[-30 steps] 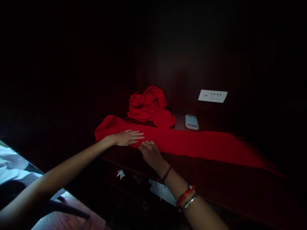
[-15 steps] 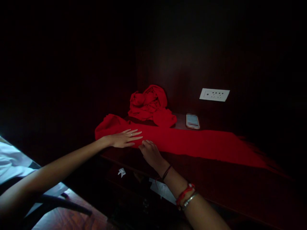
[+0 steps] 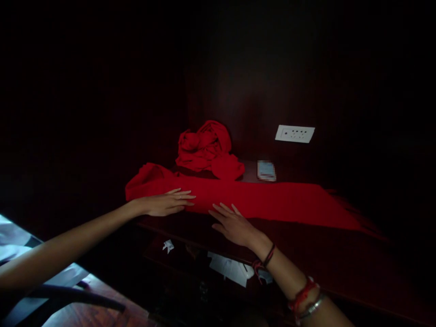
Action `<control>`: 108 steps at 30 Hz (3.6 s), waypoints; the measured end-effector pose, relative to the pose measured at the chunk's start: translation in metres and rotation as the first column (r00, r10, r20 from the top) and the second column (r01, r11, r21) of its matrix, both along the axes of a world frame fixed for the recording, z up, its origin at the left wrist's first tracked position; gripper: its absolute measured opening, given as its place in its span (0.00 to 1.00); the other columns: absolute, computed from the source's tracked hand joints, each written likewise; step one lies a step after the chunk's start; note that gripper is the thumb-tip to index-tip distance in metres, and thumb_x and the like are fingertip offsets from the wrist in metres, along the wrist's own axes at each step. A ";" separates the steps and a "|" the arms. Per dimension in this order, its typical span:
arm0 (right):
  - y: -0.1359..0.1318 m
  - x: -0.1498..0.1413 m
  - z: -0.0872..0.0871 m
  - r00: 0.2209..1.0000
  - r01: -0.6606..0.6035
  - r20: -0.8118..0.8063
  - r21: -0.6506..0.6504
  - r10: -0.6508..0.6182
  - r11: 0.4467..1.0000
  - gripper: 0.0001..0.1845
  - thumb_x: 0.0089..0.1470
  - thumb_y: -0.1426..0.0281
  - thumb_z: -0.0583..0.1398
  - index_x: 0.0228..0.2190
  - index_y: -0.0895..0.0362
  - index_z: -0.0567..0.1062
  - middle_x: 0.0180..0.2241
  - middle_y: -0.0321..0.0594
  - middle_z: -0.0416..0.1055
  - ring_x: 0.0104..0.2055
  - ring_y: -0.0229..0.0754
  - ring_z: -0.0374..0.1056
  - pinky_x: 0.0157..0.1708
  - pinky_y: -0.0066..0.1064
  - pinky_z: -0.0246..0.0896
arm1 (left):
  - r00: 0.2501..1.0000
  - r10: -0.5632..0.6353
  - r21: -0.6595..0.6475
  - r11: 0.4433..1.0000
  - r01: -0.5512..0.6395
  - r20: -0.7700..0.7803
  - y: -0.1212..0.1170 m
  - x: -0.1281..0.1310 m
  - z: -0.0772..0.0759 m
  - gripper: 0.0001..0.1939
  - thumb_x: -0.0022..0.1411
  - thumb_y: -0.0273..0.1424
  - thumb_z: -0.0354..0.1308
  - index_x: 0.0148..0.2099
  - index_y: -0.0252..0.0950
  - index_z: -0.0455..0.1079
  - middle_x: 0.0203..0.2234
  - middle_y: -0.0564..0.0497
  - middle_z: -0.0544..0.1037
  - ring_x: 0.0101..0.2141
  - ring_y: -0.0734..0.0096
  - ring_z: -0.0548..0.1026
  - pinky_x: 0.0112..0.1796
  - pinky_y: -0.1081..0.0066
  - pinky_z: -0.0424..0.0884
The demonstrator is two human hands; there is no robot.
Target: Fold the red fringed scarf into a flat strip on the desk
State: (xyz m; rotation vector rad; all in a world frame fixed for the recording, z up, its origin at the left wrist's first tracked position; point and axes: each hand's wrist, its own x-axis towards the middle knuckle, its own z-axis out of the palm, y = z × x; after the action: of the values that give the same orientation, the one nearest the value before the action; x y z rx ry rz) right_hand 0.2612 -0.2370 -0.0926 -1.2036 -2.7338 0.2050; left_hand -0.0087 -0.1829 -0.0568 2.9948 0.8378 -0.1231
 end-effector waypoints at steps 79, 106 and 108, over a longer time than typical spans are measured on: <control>0.003 -0.019 0.011 0.946 0.053 0.269 0.422 -0.181 0.905 0.07 0.52 0.78 0.50 0.31 0.61 0.68 0.31 0.43 0.66 0.34 0.40 0.60 0.31 0.31 0.54 | 0.883 0.383 -0.628 0.765 -0.140 0.270 0.168 0.084 -0.018 0.12 0.42 0.39 0.56 0.23 0.34 0.64 0.14 0.57 0.63 0.20 0.78 0.60 0.23 0.77 0.55; -0.008 -0.012 0.050 0.847 0.334 0.249 0.439 -0.470 0.834 0.19 0.54 0.77 0.46 0.49 0.61 0.56 0.33 0.47 0.66 0.28 0.41 0.65 0.21 0.28 0.59 | 0.698 0.581 -0.788 0.614 -0.038 0.419 0.153 0.139 0.028 0.14 0.47 0.26 0.54 0.39 0.33 0.67 0.30 0.52 0.73 0.32 0.73 0.68 0.35 0.74 0.62; -0.006 -0.003 0.058 0.823 0.358 0.269 0.438 -0.500 0.824 0.20 0.54 0.77 0.45 0.50 0.60 0.54 0.32 0.47 0.66 0.27 0.42 0.66 0.20 0.28 0.58 | 0.707 0.583 -0.812 0.583 -0.020 0.400 0.149 0.145 0.037 0.14 0.48 0.25 0.54 0.41 0.32 0.66 0.30 0.51 0.73 0.32 0.74 0.69 0.34 0.75 0.62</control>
State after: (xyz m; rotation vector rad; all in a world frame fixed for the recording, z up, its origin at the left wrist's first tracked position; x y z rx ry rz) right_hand 0.2586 -0.2432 -0.0348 -1.8470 -2.4932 -0.6329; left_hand 0.1364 -0.0338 -0.0193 1.8047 0.9053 0.4351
